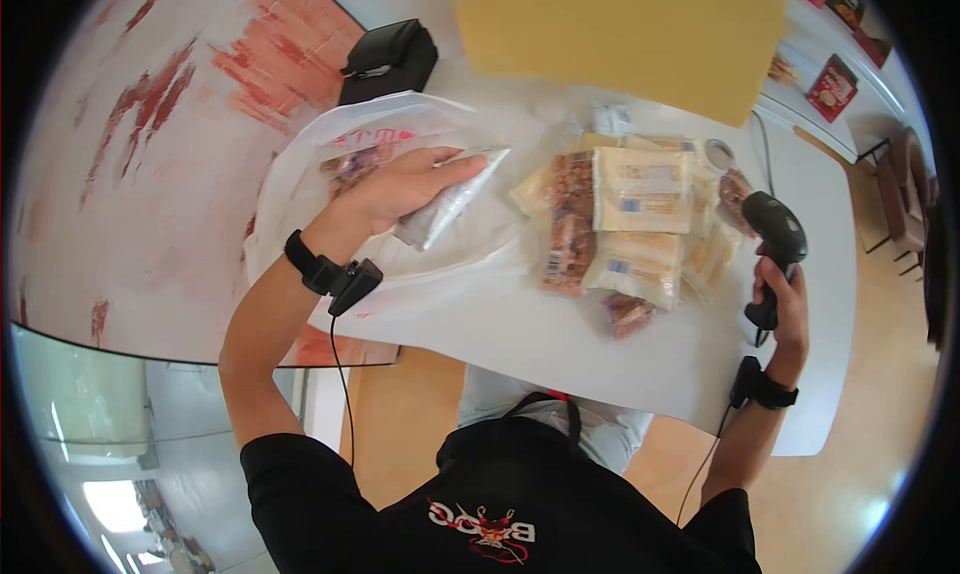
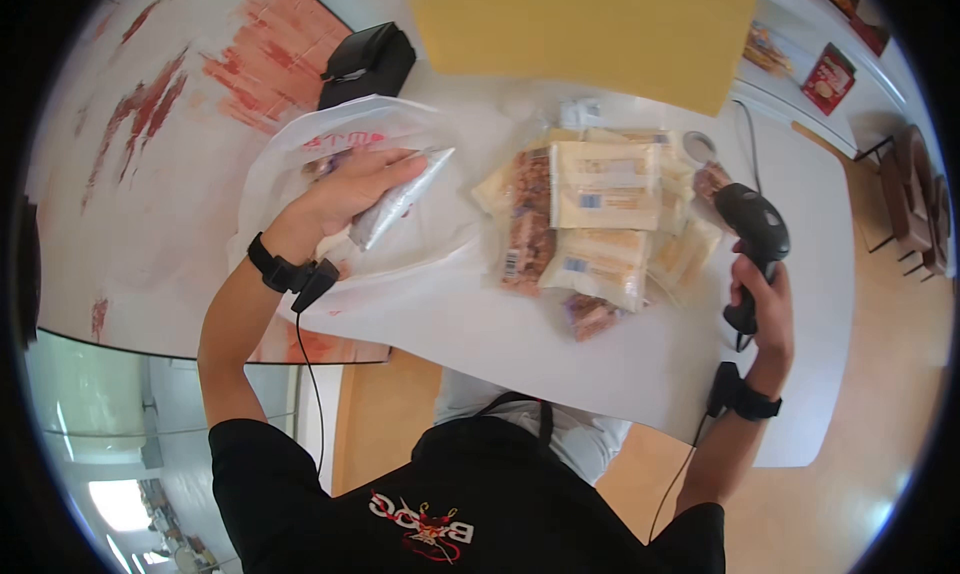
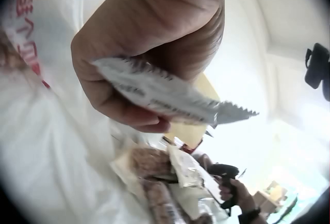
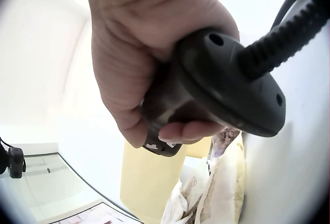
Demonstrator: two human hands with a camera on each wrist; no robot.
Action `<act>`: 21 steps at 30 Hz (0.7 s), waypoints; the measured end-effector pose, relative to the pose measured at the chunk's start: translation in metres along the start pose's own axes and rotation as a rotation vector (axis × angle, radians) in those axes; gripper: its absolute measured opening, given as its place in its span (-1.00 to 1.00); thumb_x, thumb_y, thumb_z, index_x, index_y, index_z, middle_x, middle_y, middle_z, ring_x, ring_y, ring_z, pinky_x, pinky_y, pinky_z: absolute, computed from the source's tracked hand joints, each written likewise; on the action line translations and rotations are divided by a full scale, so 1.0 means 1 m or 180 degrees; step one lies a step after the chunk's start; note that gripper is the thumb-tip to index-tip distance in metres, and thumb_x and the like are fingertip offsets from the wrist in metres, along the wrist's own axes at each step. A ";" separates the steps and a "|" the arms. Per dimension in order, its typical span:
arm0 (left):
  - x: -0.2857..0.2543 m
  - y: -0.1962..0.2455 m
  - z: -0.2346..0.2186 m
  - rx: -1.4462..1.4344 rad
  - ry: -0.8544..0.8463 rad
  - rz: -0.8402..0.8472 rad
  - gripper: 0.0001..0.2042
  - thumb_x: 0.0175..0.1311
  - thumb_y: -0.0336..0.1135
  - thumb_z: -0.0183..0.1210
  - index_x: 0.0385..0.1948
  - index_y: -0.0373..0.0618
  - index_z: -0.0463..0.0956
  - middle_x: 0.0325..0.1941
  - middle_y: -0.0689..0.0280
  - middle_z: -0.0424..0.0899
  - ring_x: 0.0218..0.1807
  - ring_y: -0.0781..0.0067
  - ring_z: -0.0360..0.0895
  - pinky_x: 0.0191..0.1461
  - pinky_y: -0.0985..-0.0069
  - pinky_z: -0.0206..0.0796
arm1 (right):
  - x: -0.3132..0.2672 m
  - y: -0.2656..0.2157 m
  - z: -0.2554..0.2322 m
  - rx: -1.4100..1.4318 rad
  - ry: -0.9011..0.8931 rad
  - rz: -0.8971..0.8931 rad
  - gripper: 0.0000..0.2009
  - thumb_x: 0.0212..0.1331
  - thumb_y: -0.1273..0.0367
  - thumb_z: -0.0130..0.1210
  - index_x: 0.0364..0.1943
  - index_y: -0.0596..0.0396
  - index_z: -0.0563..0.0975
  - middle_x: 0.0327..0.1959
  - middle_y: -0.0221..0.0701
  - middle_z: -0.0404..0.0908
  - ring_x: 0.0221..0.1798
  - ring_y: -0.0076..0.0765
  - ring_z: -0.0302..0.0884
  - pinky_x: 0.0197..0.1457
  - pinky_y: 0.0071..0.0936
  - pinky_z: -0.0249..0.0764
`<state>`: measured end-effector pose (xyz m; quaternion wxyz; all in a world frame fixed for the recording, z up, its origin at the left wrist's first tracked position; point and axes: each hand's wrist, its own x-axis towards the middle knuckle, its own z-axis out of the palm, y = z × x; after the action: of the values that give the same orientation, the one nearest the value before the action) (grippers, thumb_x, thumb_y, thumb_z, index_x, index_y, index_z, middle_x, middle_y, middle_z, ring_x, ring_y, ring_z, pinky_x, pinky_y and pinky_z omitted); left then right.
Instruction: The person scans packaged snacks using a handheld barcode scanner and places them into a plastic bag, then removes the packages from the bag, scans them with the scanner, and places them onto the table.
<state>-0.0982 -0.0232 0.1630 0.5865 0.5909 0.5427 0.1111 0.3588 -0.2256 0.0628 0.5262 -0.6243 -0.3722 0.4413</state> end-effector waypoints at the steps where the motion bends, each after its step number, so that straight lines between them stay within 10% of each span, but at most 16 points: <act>1: 0.009 0.003 0.011 -0.0262 -0.0328 -0.0100 -0.55 0.23 -0.10 0.33 0.03 -0.16 0.49 -0.15 0.36 0.63 -0.15 0.64 0.56 -0.15 0.60 0.40 | -0.001 -0.001 0.000 0.0000 -0.0003 0.0017 -0.67 0.20 0.25 0.21 -0.07 0.19 0.50 -0.54 -0.51 0.44 -0.56 -0.60 0.35 -0.47 -0.62 0.26; 21: 0.082 0.055 0.201 -0.3085 -0.0939 0.1064 -0.62 0.38 -0.36 0.16 0.18 -0.20 0.36 0.22 0.27 0.53 0.24 0.36 0.46 0.30 0.31 0.35 | -0.013 -0.001 0.003 0.0505 -0.1506 -0.0069 -0.65 0.08 0.37 0.35 -0.09 0.18 0.51 -0.44 -0.48 0.51 -0.53 -0.61 0.44 -0.47 -0.61 0.36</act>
<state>0.1163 -0.0601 0.1087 0.8366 0.3399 0.2394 0.3567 0.3516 -0.2362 0.0660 0.4765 -0.4563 -0.4559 0.5974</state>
